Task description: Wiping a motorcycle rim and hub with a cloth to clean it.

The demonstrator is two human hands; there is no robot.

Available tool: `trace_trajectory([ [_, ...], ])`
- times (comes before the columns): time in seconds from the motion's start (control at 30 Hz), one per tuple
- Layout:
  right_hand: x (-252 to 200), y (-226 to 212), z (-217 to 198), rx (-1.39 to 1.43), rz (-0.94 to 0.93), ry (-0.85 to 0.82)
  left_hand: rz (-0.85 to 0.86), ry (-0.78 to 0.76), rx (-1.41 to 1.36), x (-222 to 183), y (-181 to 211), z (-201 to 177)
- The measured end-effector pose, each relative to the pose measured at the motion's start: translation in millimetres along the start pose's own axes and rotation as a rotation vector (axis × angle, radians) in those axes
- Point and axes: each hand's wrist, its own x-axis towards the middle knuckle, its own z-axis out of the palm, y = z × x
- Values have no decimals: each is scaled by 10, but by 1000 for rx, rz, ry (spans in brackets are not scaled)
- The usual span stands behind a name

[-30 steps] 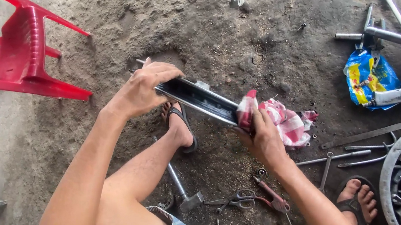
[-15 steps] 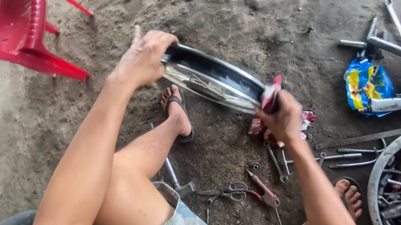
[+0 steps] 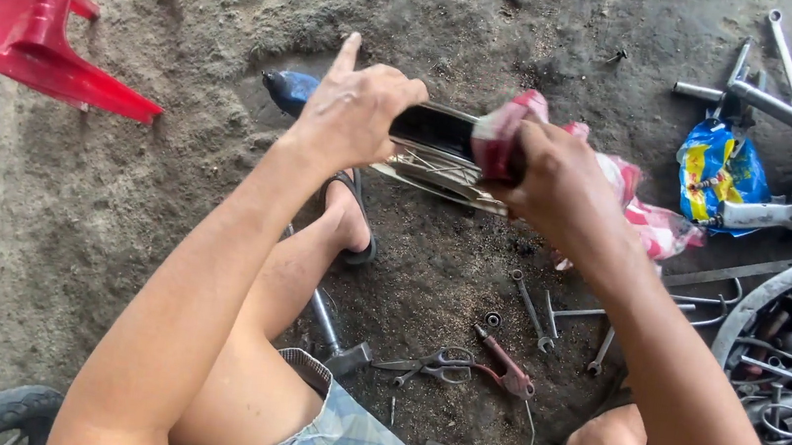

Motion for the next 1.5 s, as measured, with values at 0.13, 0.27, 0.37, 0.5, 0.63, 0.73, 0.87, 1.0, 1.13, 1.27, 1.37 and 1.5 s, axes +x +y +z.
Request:
trace_trajectory([
  [0.13,-211,327,234,72,-20,120,-9,22,-54,-67,-290,87],
  [0.27,-309,566,421,244,50,199,10,9,-96,-93,-440,132],
  [0.37,-339,772,533,293,70,212,-17,-7,-111,-65,-474,93],
  [0.5,-321,1189,893,309,-122,330,-70,1,18,-85,-568,140],
  [0.63,-262,1043,795,290,-114,363,-97,-60,172,12,-22,-210],
  [0.73,-138,571,416,273,89,232,81,29,56,123,255,-114],
  [0.87,68,-17,58,105,-8,104,173,-5,213,236,454,-70],
  [1.0,134,28,14,10,-52,38,146,56,134,278,217,-29],
  [1.13,-64,95,28,159,-66,80,130,46,-42,204,150,1],
  [1.27,-231,300,143,162,119,95,145,39,-33,149,108,-29],
  [1.37,-350,526,269,200,118,133,107,-8,-54,102,11,-58],
  [1.5,-462,786,542,222,92,193,36,-11,-55,-6,-159,-21],
])
